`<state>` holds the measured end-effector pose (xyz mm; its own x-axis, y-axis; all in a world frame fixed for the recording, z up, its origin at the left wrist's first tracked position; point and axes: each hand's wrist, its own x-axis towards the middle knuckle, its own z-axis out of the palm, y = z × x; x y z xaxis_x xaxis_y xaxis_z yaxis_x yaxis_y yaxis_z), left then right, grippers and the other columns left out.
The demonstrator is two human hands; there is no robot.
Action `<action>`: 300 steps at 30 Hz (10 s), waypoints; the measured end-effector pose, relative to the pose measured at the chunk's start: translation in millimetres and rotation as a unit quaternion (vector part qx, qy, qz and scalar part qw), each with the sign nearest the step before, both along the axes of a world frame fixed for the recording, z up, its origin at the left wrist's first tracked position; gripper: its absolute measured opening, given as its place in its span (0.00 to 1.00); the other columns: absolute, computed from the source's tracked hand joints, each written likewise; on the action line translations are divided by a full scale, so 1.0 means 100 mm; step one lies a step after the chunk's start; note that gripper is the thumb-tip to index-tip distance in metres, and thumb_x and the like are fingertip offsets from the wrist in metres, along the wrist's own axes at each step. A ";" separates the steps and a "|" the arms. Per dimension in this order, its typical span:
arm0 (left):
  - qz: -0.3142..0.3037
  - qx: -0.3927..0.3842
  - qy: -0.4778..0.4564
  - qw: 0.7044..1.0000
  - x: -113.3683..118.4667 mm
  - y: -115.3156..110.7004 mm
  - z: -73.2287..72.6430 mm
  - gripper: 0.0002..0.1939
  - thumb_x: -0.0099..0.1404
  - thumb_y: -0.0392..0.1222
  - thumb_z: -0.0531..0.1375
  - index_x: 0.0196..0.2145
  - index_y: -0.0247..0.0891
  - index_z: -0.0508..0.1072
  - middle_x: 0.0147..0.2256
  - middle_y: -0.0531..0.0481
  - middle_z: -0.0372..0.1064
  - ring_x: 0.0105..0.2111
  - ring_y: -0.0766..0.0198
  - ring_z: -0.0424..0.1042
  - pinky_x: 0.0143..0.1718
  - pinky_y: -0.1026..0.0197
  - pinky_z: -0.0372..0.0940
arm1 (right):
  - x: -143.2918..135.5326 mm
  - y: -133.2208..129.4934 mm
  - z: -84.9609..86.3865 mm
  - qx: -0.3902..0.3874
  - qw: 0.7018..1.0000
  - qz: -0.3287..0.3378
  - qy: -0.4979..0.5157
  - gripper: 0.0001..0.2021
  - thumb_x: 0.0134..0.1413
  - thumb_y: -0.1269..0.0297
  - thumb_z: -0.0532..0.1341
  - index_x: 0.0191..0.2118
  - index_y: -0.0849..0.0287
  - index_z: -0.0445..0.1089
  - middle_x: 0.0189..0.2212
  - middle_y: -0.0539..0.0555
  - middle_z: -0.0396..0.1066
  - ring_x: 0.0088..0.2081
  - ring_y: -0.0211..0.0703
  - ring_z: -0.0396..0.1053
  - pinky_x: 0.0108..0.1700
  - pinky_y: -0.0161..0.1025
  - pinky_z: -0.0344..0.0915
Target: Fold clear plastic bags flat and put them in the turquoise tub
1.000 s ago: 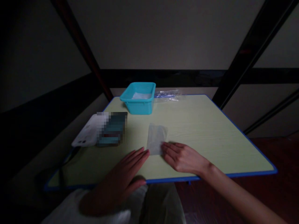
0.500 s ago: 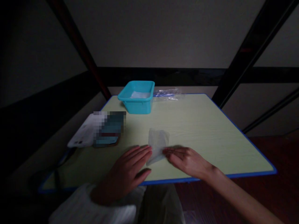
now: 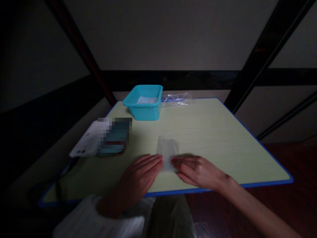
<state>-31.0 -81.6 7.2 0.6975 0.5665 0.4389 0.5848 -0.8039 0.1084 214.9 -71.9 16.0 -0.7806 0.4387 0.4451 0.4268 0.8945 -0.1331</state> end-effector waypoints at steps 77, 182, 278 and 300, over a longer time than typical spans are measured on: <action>0.257 -0.370 -0.391 0.803 0.16 0.36 0.02 0.38 0.45 0.28 0.63 0.54 0.38 0.57 0.27 0.60 0.67 0.22 0.69 0.72 0.24 0.70 0.64 | -0.30 0.43 -0.06 -0.475 0.810 -0.202 0.279 0.20 0.39 0.71 0.59 0.41 0.57 0.55 0.20 0.43 0.62 0.21 0.35 0.61 0.21 0.32 0.55; 0.101 -0.131 0.100 0.981 0.25 0.16 0.01 0.33 0.65 0.50 0.53 0.61 0.25 0.54 0.64 0.34 0.41 0.65 0.51 0.40 0.63 0.48 0.43 | -0.45 0.04 -0.16 -0.038 0.976 -0.194 -0.095 0.39 0.60 0.42 0.44 0.63 0.76 0.49 0.63 0.71 0.46 0.65 0.53 0.42 0.63 0.52 0.48; 0.085 -0.448 -0.400 0.795 0.11 0.28 -0.01 0.09 0.55 0.42 0.58 0.22 0.37 0.63 0.20 0.56 0.62 0.22 0.69 0.63 0.23 0.68 0.56 | -0.34 0.11 0.24 -0.416 0.849 -0.163 0.282 0.06 0.58 0.63 0.52 0.33 0.58 0.60 0.19 0.45 0.57 0.18 0.33 0.54 0.18 0.30 0.50; 0.053 -0.417 -0.538 0.731 0.10 0.25 0.09 0.11 0.53 0.37 0.62 0.35 0.38 0.67 0.35 0.51 0.69 0.34 0.65 0.71 0.35 0.66 0.65 | -0.50 0.13 0.27 -0.419 0.788 -0.253 0.374 0.06 0.40 0.65 0.63 0.28 0.61 0.73 0.18 0.49 0.64 0.19 0.32 0.57 0.19 0.30 0.53</action>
